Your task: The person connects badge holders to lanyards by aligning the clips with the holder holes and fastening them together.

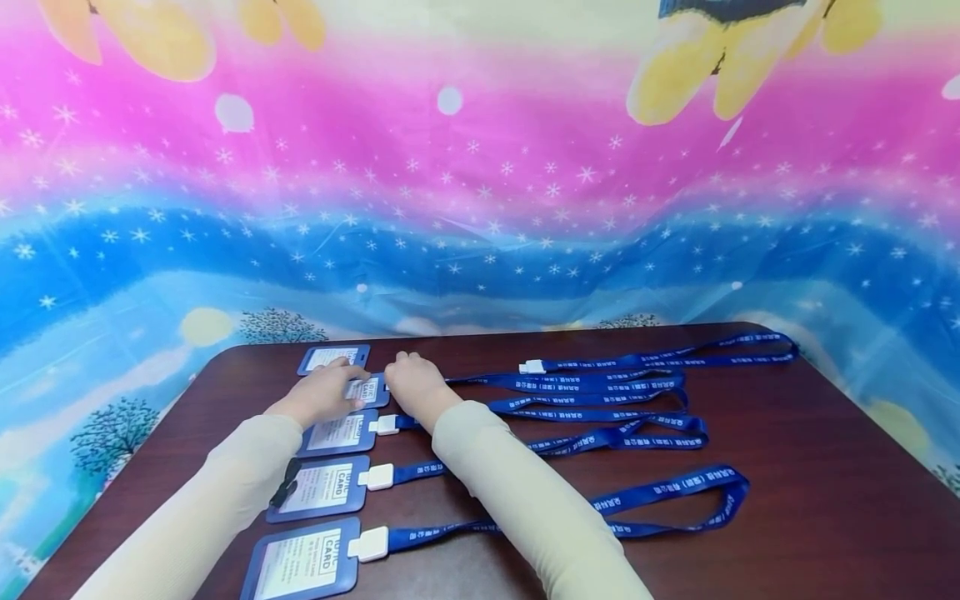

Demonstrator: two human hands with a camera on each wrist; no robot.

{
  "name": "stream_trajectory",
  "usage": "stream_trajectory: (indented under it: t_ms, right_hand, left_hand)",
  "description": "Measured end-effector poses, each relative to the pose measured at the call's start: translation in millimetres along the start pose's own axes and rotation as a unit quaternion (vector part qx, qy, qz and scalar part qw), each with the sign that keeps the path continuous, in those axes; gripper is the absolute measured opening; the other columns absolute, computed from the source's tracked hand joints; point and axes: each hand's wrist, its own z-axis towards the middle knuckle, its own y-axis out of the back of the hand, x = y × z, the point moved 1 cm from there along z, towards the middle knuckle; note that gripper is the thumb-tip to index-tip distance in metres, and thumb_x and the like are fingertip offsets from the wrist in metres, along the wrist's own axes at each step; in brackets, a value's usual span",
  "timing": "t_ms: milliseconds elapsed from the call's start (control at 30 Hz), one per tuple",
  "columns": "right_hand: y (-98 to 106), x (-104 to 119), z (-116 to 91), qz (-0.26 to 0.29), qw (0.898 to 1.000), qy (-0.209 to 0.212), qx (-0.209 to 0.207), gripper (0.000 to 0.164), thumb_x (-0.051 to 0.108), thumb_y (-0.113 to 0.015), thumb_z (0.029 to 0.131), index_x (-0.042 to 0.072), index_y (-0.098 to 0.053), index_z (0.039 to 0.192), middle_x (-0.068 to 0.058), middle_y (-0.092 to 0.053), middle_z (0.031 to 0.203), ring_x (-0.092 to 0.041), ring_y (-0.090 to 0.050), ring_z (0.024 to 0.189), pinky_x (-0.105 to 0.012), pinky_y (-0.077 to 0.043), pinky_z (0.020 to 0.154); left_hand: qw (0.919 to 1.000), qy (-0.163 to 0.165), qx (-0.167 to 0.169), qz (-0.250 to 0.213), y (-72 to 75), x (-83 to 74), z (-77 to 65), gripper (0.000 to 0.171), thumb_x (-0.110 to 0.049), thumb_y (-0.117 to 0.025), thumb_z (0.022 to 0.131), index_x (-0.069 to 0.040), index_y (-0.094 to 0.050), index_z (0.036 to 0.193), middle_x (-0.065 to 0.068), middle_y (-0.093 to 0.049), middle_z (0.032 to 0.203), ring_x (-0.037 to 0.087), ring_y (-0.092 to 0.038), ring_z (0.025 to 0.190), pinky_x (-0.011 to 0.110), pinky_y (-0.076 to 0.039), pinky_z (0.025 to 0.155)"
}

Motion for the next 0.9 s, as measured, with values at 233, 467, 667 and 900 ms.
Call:
stream_trajectory:
  t_ms: [233, 467, 667, 900]
  right_hand:
    - [-0.7, 2.3, -0.3, -0.001, 1.0, 0.0, -0.004, 0.023, 0.015, -0.056, 0.094, 0.011, -0.063, 0.115, -0.007, -0.058, 0.108, -0.018, -0.056, 0.102, -0.028, -0.05, 0.083]
    - [0.7, 4.3, 0.2, -0.006, 1.0, 0.004, -0.008, 0.024, 0.013, -0.056, 0.094, 0.01, -0.063, 0.116, -0.008, -0.059, 0.109, -0.019, -0.055, 0.105, -0.029, -0.049, 0.086]
    - [1.6, 5.4, 0.0, -0.016, 1.0, 0.005, -0.007, 0.025, 0.014, -0.056, 0.093, 0.011, -0.062, 0.117, -0.007, -0.059, 0.109, -0.019, -0.056, 0.104, -0.029, -0.049, 0.085]
    - [2.4, 5.3, 0.2, -0.012, 1.0, 0.006, -0.005, 0.025, 0.015, -0.057, 0.093, 0.01, -0.062, 0.118, -0.008, -0.059, 0.109, -0.02, -0.056, 0.105, -0.03, -0.049, 0.086]
  left_hand:
    - [1.0, 0.008, 0.001, -0.003, -1.3, -0.2, -1.4, 0.046, -0.021, -0.069, 0.085, -0.013, -0.056, 0.129, 0.019, -0.033, 0.145, 0.047, -0.026, 0.131, 0.056, -0.028, 0.102]
    - [1.0, 0.007, 0.004, -0.004, -0.3, -2.0, -2.8, 0.046, -0.021, -0.068, 0.086, -0.013, -0.056, 0.129, 0.019, -0.032, 0.146, 0.045, -0.025, 0.132, 0.056, -0.027, 0.103]
    - [1.0, 0.0, 0.003, 0.0, 1.1, -3.7, -3.4, 0.045, -0.02, -0.068, 0.086, -0.012, -0.056, 0.128, 0.019, -0.034, 0.144, 0.042, -0.027, 0.132, 0.055, -0.025, 0.104]
    - [1.0, -0.004, 0.0, 0.003, 1.4, -3.4, -2.8, 0.045, -0.019, -0.068, 0.085, -0.011, -0.056, 0.128, 0.019, -0.035, 0.144, 0.04, -0.028, 0.132, 0.054, -0.024, 0.105]
